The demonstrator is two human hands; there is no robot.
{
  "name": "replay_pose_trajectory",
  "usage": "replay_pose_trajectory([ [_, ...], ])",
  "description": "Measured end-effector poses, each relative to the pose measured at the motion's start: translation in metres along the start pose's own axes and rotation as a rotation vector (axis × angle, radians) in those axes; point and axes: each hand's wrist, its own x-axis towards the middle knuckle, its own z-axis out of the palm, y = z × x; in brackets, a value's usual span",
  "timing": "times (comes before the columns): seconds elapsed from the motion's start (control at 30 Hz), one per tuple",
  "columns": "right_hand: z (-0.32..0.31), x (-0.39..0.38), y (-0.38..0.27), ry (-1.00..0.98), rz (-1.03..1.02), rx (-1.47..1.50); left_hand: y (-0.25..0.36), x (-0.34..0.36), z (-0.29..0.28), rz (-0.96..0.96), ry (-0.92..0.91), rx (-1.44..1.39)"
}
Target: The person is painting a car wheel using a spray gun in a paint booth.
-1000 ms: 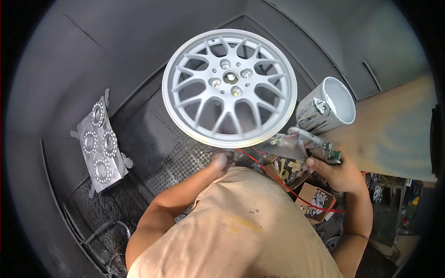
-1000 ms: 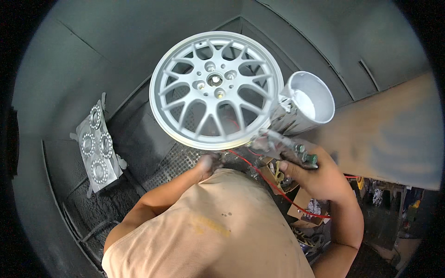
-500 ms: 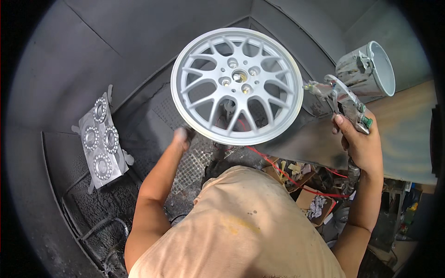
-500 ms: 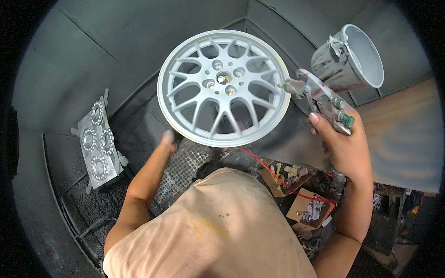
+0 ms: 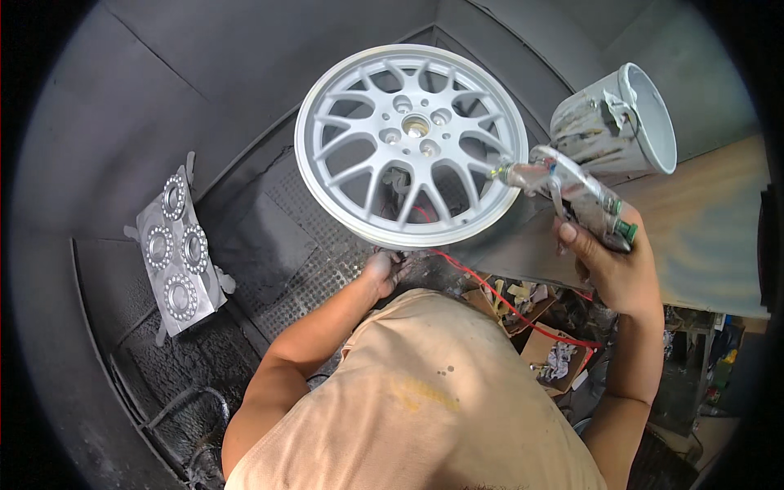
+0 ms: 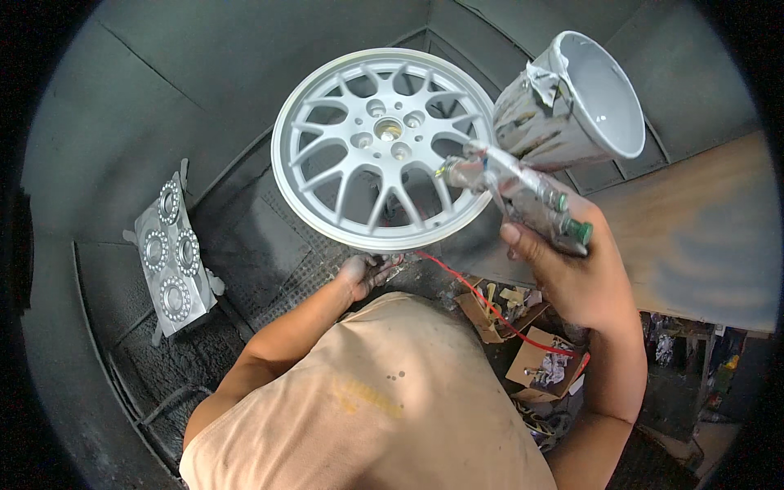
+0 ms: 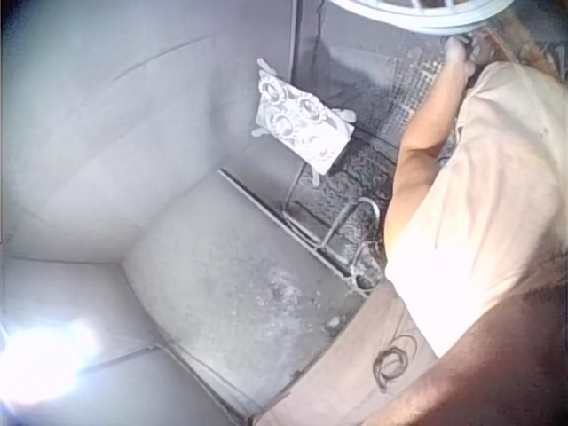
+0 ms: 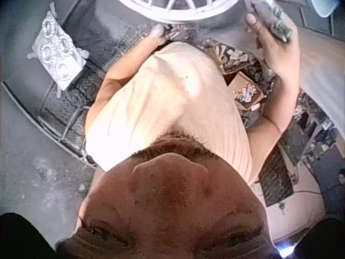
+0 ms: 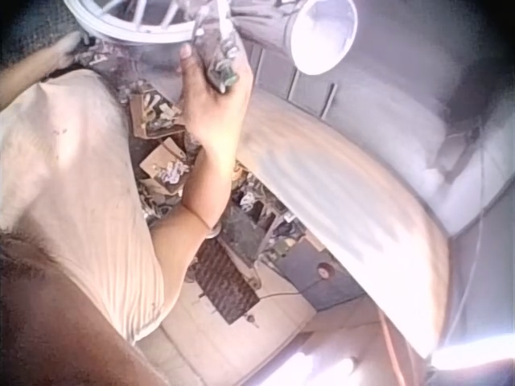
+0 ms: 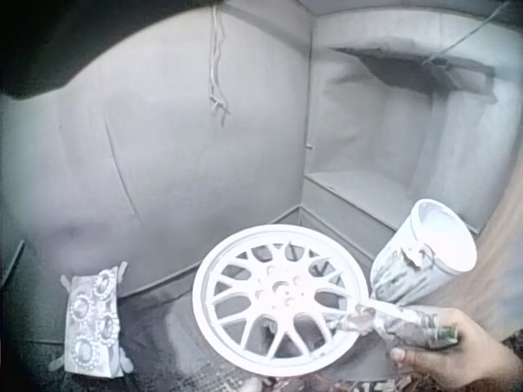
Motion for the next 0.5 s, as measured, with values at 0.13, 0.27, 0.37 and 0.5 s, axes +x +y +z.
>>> replay_pose_trajectory([
  [0.13, 0.004, 0.007, 0.01, 0.066, -0.132, 0.058, 0.011, -0.009, 0.0, 0.064, 0.063, -0.121],
  [0.27, 0.006, 0.016, 0.004, 0.0, -0.032, 0.039, 0.027, -0.036, 0.014, 0.12, 0.152, -0.134],
  [0.37, 0.015, 0.032, 0.003, -0.001, -0.032, -0.013, 0.029, -0.029, 0.002, 0.128, 0.18, -0.135],
  [0.5, 0.011, 0.051, 0.005, 0.055, -0.076, -0.011, 0.032, -0.046, 0.012, 0.126, 0.194, -0.13],
])
